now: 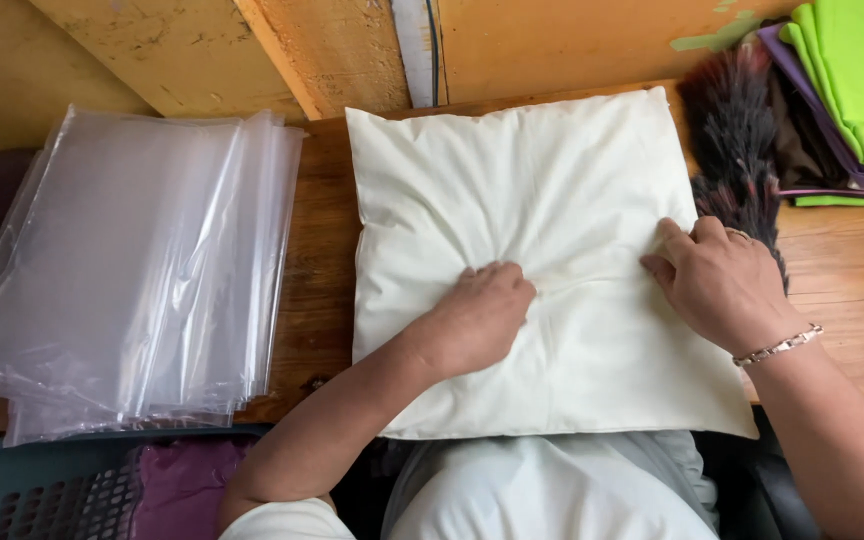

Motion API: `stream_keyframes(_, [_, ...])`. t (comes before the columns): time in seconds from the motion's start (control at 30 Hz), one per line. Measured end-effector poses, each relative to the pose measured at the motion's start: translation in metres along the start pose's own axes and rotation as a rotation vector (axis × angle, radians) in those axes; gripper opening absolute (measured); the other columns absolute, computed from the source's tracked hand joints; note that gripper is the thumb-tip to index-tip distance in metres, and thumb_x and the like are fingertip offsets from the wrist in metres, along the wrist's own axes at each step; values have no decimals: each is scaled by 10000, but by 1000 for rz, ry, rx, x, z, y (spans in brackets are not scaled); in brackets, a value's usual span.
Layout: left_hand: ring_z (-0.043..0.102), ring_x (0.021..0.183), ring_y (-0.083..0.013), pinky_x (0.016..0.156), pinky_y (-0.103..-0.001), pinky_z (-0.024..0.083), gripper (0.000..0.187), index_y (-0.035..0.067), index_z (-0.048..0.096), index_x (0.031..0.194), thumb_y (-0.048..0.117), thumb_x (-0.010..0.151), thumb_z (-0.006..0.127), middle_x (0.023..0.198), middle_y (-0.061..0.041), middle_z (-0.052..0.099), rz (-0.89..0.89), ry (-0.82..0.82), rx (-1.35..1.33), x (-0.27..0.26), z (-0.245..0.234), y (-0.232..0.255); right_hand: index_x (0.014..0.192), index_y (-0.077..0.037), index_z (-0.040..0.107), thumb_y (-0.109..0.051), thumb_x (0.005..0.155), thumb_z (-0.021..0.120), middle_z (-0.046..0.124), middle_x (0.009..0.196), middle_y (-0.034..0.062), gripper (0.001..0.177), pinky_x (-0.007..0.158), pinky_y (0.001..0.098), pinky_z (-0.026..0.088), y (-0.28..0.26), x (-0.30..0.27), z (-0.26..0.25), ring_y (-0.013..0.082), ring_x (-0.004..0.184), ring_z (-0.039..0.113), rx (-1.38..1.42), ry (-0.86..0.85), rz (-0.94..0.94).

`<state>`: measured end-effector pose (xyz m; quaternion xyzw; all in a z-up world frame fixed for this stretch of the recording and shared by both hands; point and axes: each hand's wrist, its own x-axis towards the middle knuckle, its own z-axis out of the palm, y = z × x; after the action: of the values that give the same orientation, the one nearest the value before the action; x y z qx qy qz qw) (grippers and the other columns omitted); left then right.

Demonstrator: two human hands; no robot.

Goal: The person smooths a white pillow on a wooden table, then uses a feather duster to brush the pillow's surface repeatedly. The person also adjusts the pillow's position and smooths it with their hands.

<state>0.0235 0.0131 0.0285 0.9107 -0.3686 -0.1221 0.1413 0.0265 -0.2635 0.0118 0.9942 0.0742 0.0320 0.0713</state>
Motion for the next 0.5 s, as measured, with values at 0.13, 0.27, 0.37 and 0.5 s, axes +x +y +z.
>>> stream_keyframes(0.13, [580, 862, -341, 731, -453, 465, 152, 39, 528, 933, 186, 909, 500, 982, -132, 521, -53, -250, -122, 6, -27, 13, 1077, -171, 611, -531, 901, 454, 627, 977, 130, 429, 793, 438, 493, -19, 11, -29, 352, 958, 589, -68, -26, -47])
stream_keyframes(0.27, [263, 1329, -450, 1031, -640, 211, 413, 34, 516, 1180, 363, 947, 427, 1352, -205, 381, -20, 309, 98, 40, -37, -1, 1393, -66, 421, -485, 950, 389, 379, 1420, 260, 611, 1059, 540, 252, -55, 42, -46, 451, 1334, 298, 241, 104, -130])
stream_keyframes(0.37, [65, 1404, -453, 1084, -660, 33, 570, 66, 344, 1421, 424, 983, 266, 1522, -193, 186, -186, 183, 111, 49, -33, -15, 1479, -130, 297, -574, 947, 286, 203, 1528, 219, 693, 1113, 572, 93, -72, 60, -23, 430, 1405, 115, 317, -21, -58])
stream_keyframes(0.5, [12, 1428, -408, 1074, -687, -33, 613, 198, 228, 1489, 516, 966, 248, 1573, -72, 88, -313, 80, 135, 48, -27, -36, 1497, -281, 198, -632, 926, 242, 91, 1576, 87, 672, 1122, 575, -34, -68, 67, -7, 381, 1430, 13, 373, -87, -36])
